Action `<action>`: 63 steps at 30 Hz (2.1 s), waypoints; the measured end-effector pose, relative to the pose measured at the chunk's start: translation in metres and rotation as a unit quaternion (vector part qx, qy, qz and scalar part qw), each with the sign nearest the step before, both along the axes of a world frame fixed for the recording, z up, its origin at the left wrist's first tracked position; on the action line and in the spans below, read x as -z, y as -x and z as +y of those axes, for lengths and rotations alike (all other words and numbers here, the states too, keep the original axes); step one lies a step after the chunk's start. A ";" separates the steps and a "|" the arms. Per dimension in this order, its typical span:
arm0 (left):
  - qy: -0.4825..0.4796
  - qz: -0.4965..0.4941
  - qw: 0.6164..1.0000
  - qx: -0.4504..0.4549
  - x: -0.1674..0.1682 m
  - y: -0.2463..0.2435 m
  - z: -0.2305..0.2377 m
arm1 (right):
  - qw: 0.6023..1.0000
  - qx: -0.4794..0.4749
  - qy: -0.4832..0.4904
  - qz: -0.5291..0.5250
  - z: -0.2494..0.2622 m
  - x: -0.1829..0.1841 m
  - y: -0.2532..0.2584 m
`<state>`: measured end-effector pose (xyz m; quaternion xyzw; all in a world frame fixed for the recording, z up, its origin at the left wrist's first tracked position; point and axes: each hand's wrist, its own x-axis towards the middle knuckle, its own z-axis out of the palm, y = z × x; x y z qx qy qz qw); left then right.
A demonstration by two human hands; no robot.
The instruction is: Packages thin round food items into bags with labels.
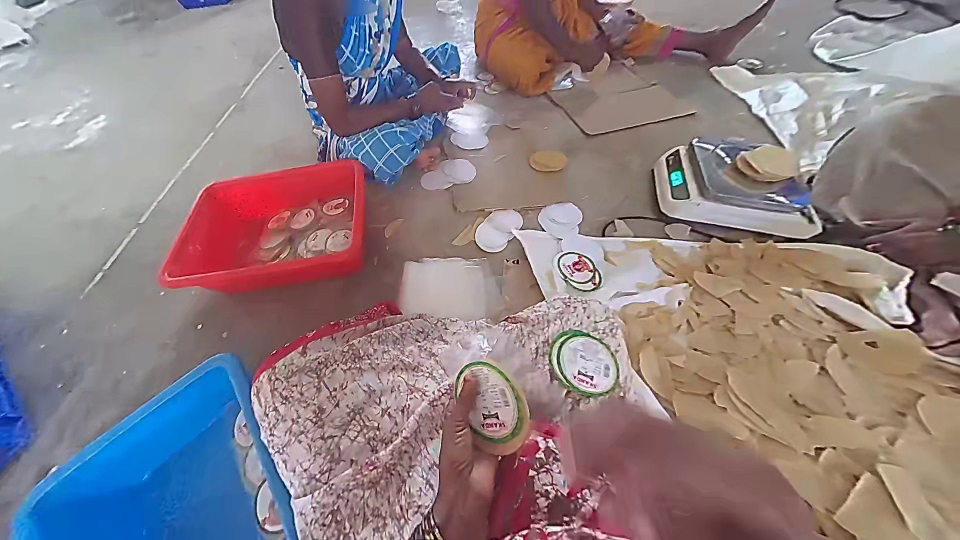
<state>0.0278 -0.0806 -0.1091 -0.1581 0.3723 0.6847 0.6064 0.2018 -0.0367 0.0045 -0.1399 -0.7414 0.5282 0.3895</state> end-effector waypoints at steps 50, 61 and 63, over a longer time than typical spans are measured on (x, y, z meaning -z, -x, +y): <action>-0.119 -0.082 0.988 -0.054 -0.013 0.006 -0.007 | 0.916 0.342 -0.184 -0.101 0.003 0.059 0.044; -0.170 -0.076 0.981 -0.051 -0.006 0.009 -0.009 | 0.955 0.230 -0.057 -0.179 -0.005 0.080 0.057; -0.163 -0.069 0.983 -0.054 -0.007 0.009 -0.009 | 0.964 0.200 -0.012 -0.176 -0.006 0.083 0.057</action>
